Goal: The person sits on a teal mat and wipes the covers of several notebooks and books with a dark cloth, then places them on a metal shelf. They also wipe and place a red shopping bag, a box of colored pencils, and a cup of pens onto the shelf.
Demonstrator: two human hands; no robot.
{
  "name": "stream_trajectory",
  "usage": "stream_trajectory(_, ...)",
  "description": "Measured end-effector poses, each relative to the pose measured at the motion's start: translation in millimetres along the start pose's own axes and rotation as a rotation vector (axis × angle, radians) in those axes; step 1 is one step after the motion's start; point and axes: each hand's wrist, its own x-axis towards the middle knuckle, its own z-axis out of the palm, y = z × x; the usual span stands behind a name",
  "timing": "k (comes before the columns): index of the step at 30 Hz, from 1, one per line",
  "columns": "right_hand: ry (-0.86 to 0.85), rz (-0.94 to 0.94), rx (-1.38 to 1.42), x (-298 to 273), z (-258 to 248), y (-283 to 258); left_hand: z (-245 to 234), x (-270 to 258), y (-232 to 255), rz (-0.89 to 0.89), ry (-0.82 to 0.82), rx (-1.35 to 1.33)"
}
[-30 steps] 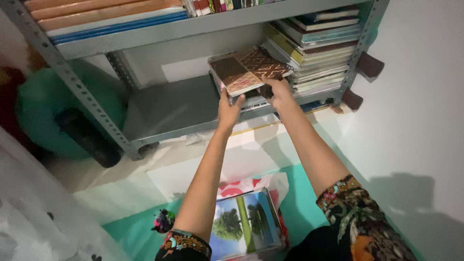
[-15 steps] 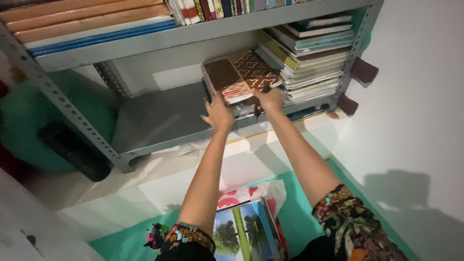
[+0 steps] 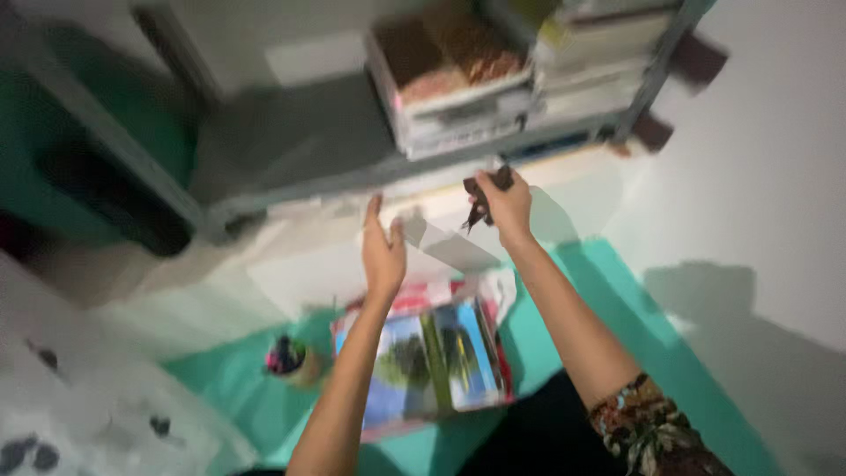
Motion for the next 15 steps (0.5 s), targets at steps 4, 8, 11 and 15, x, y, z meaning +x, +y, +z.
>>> stream_trajectory(4,0.036,0.13,-0.426,-90,-12,68,-54,-117,-64,-0.304,0.095,0.26)
stream_trajectory(8,-0.059,0.038,-0.649,-191,-7,105,-88,-211,-113,-0.287,0.28,0.978)
stream_trajectory(11,-0.054,-0.435,-0.83,-268,3,105,-105,-250,-132,-0.779,-0.003,0.714)
stream_trajectory(15,-0.482,-0.169,-1.005,-340,38,89,-107,-265,-132,-0.689,-0.003,0.519)
